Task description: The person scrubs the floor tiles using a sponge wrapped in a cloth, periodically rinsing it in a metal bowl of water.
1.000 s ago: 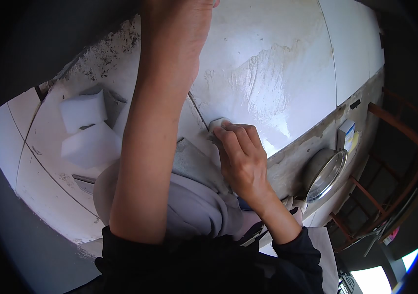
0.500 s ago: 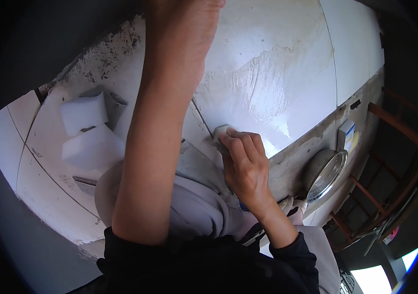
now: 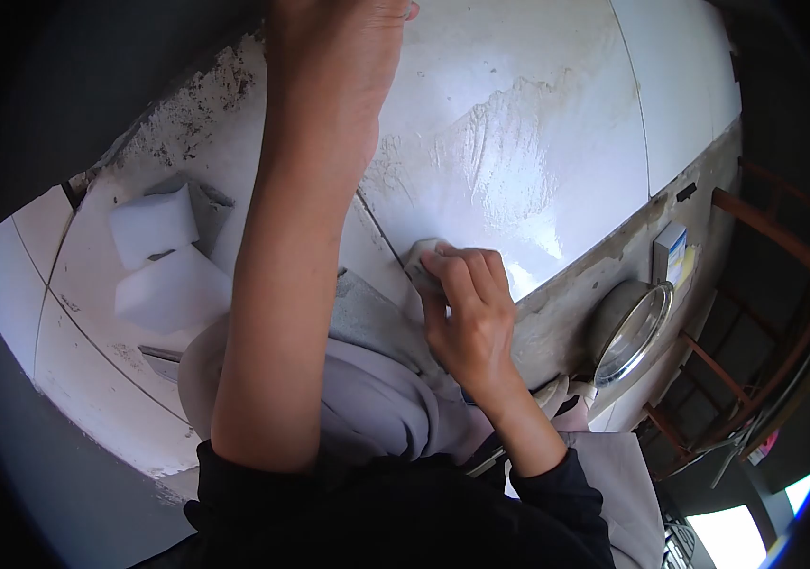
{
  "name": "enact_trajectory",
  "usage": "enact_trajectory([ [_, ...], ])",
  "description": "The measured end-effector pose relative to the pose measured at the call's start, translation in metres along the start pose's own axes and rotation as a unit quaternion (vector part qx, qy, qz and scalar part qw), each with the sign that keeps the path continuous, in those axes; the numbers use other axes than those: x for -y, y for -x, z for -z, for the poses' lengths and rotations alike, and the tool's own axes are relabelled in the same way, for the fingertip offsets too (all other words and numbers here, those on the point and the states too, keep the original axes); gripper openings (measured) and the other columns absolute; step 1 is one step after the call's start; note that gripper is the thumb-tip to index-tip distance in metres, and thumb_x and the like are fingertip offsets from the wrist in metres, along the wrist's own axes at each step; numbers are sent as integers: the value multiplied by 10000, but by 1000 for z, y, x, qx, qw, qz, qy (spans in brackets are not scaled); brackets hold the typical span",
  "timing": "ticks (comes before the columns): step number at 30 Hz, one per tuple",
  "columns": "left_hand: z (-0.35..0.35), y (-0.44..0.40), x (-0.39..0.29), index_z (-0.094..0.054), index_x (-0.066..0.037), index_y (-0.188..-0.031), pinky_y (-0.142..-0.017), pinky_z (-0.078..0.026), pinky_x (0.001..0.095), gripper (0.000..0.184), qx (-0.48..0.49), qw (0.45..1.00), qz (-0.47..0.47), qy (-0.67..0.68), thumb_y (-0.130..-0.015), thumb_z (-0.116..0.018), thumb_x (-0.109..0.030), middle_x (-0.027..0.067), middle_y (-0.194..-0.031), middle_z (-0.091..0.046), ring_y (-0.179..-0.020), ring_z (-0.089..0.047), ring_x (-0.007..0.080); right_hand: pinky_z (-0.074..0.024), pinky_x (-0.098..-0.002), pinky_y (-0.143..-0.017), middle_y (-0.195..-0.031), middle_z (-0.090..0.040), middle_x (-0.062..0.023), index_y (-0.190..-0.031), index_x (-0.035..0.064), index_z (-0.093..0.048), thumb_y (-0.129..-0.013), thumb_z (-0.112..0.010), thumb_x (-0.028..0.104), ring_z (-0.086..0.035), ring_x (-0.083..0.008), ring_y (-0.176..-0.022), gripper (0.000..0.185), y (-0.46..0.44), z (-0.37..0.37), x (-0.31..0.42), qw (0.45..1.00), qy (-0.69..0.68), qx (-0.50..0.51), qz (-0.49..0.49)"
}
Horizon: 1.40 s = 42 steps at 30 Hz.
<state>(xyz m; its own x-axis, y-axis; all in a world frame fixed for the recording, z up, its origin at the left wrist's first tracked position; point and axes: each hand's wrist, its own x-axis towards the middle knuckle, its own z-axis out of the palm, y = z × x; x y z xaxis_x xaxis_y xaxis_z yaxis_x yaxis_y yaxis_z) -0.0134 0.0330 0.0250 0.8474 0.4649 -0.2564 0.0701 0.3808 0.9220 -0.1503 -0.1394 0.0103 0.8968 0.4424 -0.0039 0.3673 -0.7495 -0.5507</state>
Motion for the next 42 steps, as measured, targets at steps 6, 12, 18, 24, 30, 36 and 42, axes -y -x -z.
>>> enact_trajectory([
  [6, -7, 17, -12, -698, -64, -1103, -589, -350, 193, 335, -18, 1000, -17, -16, -849, -767, -271, -47, -794, -597, -671, -468, 33, -495, -404, -726, -918, -612, -119, -1021, 15, -628, -707, -654, -98, -551, -308, -831, 335, -64, -14, -5, 999, 3, -53, -12],
  [12, -9, 13, -9, -695, -62, -1103, -587, -347, 194, 326, -15, 999, -23, -20, -854, -763, -261, -42, -816, -596, -674, -467, 36, -516, -370, -776, -990, -634, -138, -1044, -5, -645, -687, -670, -105, -594, -314, -888, 372, 2, -4, -3, 999, -10, -33, -6],
  [18, -7, 13, -5, -693, -70, -1103, -574, -339, 186, 303, -8, 1000, 17, -20, -858, -761, -234, -51, -836, -610, -652, -463, 23, -490, -404, -742, -924, -596, -133, -1009, 13, -616, -679, -680, -90, -546, -326, -858, 351, -55, -11, -23, 995, -3, -103, -14],
  [24, -6, 10, 0, -694, -83, -1100, -565, -337, 188, 293, -8, 1000, -19, -20, -856, -763, -230, -55, -843, -611, -649, -465, 15, -488, -419, -730, -902, -587, -141, -990, 13, -618, -697, -643, -101, -540, -334, -836, 316, -38, -5, -18, 998, -9, -69, -8],
  [30, -7, 10, 4, -692, -68, -1096, -563, -338, 193, 293, -12, 999, -21, -44, -861, -756, -231, -51, -830, -595, -649, -461, 21, -468, -413, -736, -898, -591, -134, -981, 16, -621, -709, -686, -61, -541, -329, -821, 290, -49, 2, -40, 996, 8, -82, 14],
  [36, -6, 5, 3, -692, -52, -1092, -555, -332, 193, 303, -19, 999, -23, -29, -863, -760, -238, -52, -805, -574, -642, -455, 25, -468, -419, -736, -891, -596, -137, -961, 18, -614, -726, -688, -60, -543, -331, -821, 258, -69, 11, -47, 992, 26, -105, -71],
  [42, -7, 8, -1, -690, -50, -1106, -547, -334, 192, 308, -5, 1000, -4, -24, -862, -764, -224, -53, -790, -572, -639, -459, 26, -462, -420, -728, -871, -575, -140, -988, 17, -627, -735, -686, -56, -534, -334, -797, 269, -36, 0, -31, 996, -39, -68, 35],
])
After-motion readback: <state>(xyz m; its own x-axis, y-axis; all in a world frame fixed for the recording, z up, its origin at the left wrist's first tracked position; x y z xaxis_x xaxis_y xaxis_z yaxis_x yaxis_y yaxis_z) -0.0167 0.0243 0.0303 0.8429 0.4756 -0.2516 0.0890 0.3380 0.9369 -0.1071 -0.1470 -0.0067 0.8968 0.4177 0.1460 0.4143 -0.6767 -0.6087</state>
